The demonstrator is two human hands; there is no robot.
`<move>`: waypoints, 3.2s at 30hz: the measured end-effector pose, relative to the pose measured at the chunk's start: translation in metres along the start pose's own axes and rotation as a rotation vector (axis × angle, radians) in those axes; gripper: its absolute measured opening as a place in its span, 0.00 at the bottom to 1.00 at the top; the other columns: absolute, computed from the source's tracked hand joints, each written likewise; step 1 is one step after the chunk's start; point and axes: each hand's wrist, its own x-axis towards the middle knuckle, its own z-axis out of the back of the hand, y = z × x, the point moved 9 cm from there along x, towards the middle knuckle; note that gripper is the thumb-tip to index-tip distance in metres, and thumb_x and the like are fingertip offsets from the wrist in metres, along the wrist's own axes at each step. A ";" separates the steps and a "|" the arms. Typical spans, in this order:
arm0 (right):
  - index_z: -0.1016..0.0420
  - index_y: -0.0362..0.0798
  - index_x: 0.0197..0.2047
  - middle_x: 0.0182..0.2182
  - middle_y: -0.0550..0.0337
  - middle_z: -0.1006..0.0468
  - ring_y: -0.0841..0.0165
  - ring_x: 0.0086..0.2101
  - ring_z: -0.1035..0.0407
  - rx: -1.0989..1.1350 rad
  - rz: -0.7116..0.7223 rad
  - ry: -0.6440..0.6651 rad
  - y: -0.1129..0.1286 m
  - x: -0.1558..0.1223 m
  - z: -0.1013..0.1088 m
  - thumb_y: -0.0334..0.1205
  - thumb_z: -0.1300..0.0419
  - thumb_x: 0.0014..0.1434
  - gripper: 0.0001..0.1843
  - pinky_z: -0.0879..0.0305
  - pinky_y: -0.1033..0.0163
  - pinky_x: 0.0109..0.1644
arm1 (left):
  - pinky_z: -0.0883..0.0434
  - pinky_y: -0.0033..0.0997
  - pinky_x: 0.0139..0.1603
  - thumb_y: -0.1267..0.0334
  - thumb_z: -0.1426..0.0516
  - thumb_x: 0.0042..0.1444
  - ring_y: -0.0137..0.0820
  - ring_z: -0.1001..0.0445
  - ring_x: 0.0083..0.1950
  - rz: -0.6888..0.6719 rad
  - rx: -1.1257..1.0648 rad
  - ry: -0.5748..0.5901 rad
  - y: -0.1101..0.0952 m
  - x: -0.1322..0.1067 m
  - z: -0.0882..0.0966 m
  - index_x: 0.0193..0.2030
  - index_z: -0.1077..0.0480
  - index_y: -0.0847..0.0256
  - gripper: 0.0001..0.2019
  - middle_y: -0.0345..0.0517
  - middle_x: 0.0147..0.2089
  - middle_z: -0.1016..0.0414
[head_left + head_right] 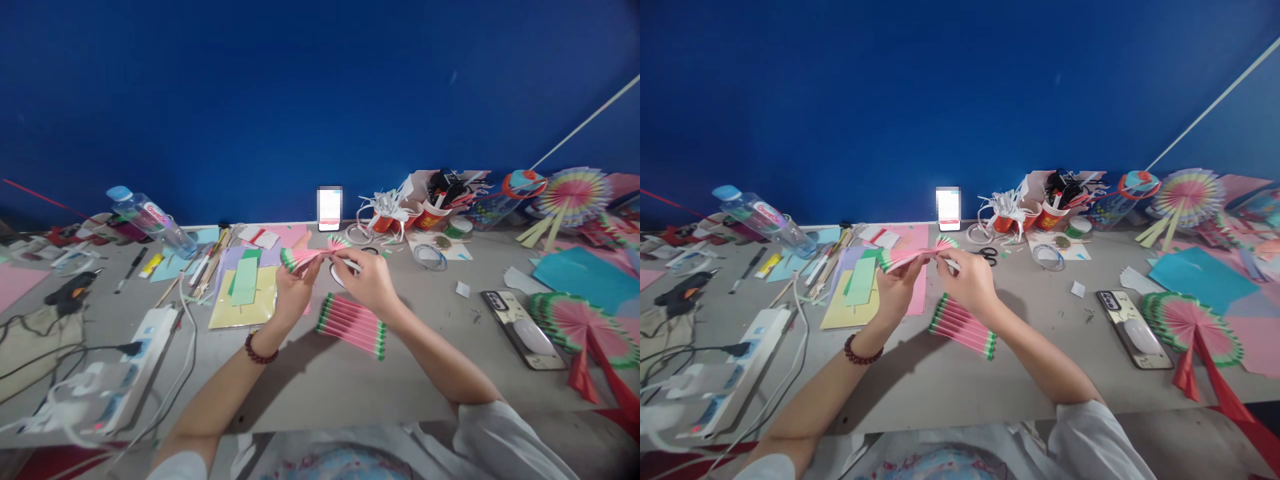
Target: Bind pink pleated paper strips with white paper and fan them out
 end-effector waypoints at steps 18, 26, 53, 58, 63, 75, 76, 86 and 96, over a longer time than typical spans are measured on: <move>0.19 0.51 0.36 0.33 0.60 0.17 0.68 0.28 0.29 0.053 -0.021 0.032 0.000 -0.001 -0.005 0.40 0.44 0.58 0.11 0.38 0.64 0.32 | 0.25 0.37 0.44 0.53 0.37 0.51 0.38 0.21 0.39 0.022 0.124 -0.069 -0.002 -0.005 0.005 0.34 0.20 0.61 0.13 0.46 0.35 0.18; 0.19 0.50 0.35 0.34 0.59 0.17 0.64 0.34 0.24 0.122 -0.109 0.058 -0.010 0.003 -0.009 0.38 0.42 0.55 0.09 0.33 0.63 0.37 | 0.30 0.27 0.33 0.51 0.41 0.55 0.32 0.23 0.32 -0.114 0.360 -0.038 -0.009 0.001 0.006 0.31 0.20 0.58 0.14 0.42 0.28 0.20; 0.21 0.48 0.33 0.30 0.59 0.19 0.67 0.32 0.27 0.233 -0.120 0.103 -0.015 0.005 -0.020 0.42 0.43 0.57 0.10 0.34 0.63 0.40 | 0.28 0.29 0.39 0.54 0.37 0.52 0.30 0.25 0.34 -0.009 0.058 -0.075 0.002 0.009 0.012 0.29 0.26 0.62 0.12 0.45 0.30 0.23; 0.21 0.49 0.31 0.29 0.60 0.19 0.67 0.29 0.30 0.141 -0.135 0.095 -0.019 0.006 -0.018 0.41 0.42 0.56 0.09 0.37 0.63 0.37 | 0.28 0.30 0.40 0.53 0.37 0.51 0.31 0.23 0.33 0.014 0.026 -0.068 0.002 0.007 0.009 0.27 0.26 0.62 0.13 0.45 0.29 0.22; 0.22 0.49 0.30 0.28 0.61 0.20 0.68 0.29 0.31 0.124 -0.127 0.109 -0.018 0.007 -0.018 0.40 0.43 0.56 0.09 0.39 0.63 0.36 | 0.26 0.32 0.40 0.54 0.35 0.48 0.32 0.22 0.34 0.087 -0.051 -0.102 0.007 0.005 0.009 0.27 0.26 0.62 0.12 0.45 0.29 0.21; 0.23 0.46 0.32 0.28 0.60 0.22 0.69 0.30 0.31 0.303 -0.156 0.137 -0.020 0.011 -0.014 0.41 0.43 0.55 0.10 0.38 0.65 0.35 | 0.27 0.33 0.47 0.59 0.34 0.48 0.34 0.23 0.46 0.133 -0.129 0.235 0.019 0.018 -0.013 0.45 0.25 0.59 0.17 0.50 0.46 0.21; 0.23 0.46 0.31 0.27 0.60 0.23 0.70 0.29 0.32 0.344 -0.185 0.159 -0.021 0.011 -0.014 0.41 0.43 0.55 0.10 0.39 0.66 0.33 | 0.27 0.34 0.48 0.59 0.35 0.49 0.34 0.23 0.45 0.132 -0.111 0.249 0.019 0.018 -0.013 0.46 0.25 0.59 0.17 0.50 0.46 0.21; 0.23 0.46 0.32 0.25 0.62 0.26 0.74 0.24 0.36 0.445 -0.285 0.258 -0.028 0.007 -0.026 0.45 0.42 0.55 0.12 0.45 0.68 0.27 | 0.27 0.37 0.51 0.59 0.36 0.51 0.37 0.23 0.47 0.097 -0.092 0.291 0.019 0.016 -0.014 0.49 0.25 0.59 0.18 0.49 0.45 0.20; 0.23 0.46 0.32 0.30 0.59 0.21 0.69 0.31 0.30 0.357 -0.174 0.213 -0.020 0.007 -0.019 0.42 0.42 0.55 0.09 0.37 0.65 0.37 | 0.26 0.40 0.51 0.58 0.35 0.50 0.38 0.21 0.47 0.156 -0.196 0.278 0.014 0.015 -0.015 0.47 0.24 0.60 0.18 0.51 0.43 0.19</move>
